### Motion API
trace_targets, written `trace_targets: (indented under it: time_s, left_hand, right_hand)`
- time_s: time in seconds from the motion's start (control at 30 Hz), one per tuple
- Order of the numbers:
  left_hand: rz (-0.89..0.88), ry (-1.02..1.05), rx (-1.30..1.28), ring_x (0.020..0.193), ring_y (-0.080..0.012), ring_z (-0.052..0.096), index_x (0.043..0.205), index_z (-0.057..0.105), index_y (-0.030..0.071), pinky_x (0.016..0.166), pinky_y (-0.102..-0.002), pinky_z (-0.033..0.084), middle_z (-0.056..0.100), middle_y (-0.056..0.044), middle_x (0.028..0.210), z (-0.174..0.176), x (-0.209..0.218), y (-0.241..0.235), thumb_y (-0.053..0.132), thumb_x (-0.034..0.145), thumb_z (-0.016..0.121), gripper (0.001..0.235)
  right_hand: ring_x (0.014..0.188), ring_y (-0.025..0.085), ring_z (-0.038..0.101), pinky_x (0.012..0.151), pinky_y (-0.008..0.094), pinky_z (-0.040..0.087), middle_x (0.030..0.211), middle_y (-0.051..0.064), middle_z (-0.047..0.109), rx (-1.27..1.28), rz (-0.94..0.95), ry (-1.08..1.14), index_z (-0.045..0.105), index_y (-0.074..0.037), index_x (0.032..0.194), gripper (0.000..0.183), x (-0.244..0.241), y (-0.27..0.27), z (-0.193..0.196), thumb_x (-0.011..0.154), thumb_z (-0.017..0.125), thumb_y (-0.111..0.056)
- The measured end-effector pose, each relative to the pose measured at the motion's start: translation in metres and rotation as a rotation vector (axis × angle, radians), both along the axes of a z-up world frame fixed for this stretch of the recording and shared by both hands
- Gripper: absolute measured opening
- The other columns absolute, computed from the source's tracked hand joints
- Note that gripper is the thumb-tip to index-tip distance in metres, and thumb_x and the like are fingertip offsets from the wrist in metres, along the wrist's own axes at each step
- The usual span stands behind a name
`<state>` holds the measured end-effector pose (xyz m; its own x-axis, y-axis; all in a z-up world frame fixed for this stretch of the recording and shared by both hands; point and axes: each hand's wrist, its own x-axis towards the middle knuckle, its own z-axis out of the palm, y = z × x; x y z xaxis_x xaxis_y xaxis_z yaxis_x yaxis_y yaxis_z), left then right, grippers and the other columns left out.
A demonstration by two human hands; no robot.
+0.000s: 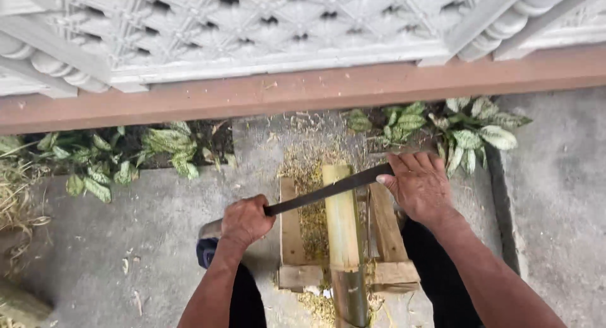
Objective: Shaving or debarking a bamboo stalk using a large blade.
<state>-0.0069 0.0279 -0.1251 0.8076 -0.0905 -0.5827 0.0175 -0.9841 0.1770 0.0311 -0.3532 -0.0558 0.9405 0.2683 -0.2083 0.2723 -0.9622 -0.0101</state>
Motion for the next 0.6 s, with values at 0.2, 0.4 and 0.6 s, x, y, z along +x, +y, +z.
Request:
trace_targets:
  time_s: [0.2, 0.4, 0.6]
  left_hand:
    - [0.108, 0.069, 0.037, 0.069, -0.0222, 0.074, 0.110, 0.069, 0.018, 0.066, -0.040, 0.062, 0.074, -0.006, 0.075, 0.060, 0.043, -0.016, 0.035, 0.097, 0.056, 0.024]
    - [-0.133, -0.197, 0.063, 0.055, -0.0171, 0.050, 0.097, 0.074, 0.015, 0.063, -0.041, 0.052, 0.065, -0.005, 0.065, 0.039, 0.020, -0.009, 0.036, 0.089, 0.061, 0.026]
    - [-0.145, 0.037, 0.108, 0.051, -0.0142, 0.055, 0.102, 0.069, 0.011, 0.052, -0.040, 0.055, 0.057, 0.000, 0.061, 0.046, 0.035, -0.011, 0.038, 0.101, 0.047, 0.034]
  right_hand:
    - [0.113, 0.023, 0.054, 0.105, 0.042, 0.035, 0.115, 0.007, 0.065, -0.006, -0.092, 0.142, 0.054, -0.018, 0.145, 0.067, 0.025, 0.004, 0.004, 0.101, 0.028, -0.061]
    - [0.113, 0.025, 0.054, 0.100, 0.045, 0.035, 0.119, 0.008, 0.065, 0.074, -0.079, 0.039, 0.058, -0.016, 0.141, 0.068, 0.003, -0.011, -0.019, 0.100, 0.027, -0.060]
    - [0.114, 0.027, 0.054, 0.097, 0.045, 0.037, 0.124, 0.010, 0.064, 0.144, -0.056, -0.029, 0.057, -0.014, 0.143, 0.062, 0.034, -0.023, -0.029, 0.100, 0.039, -0.055]
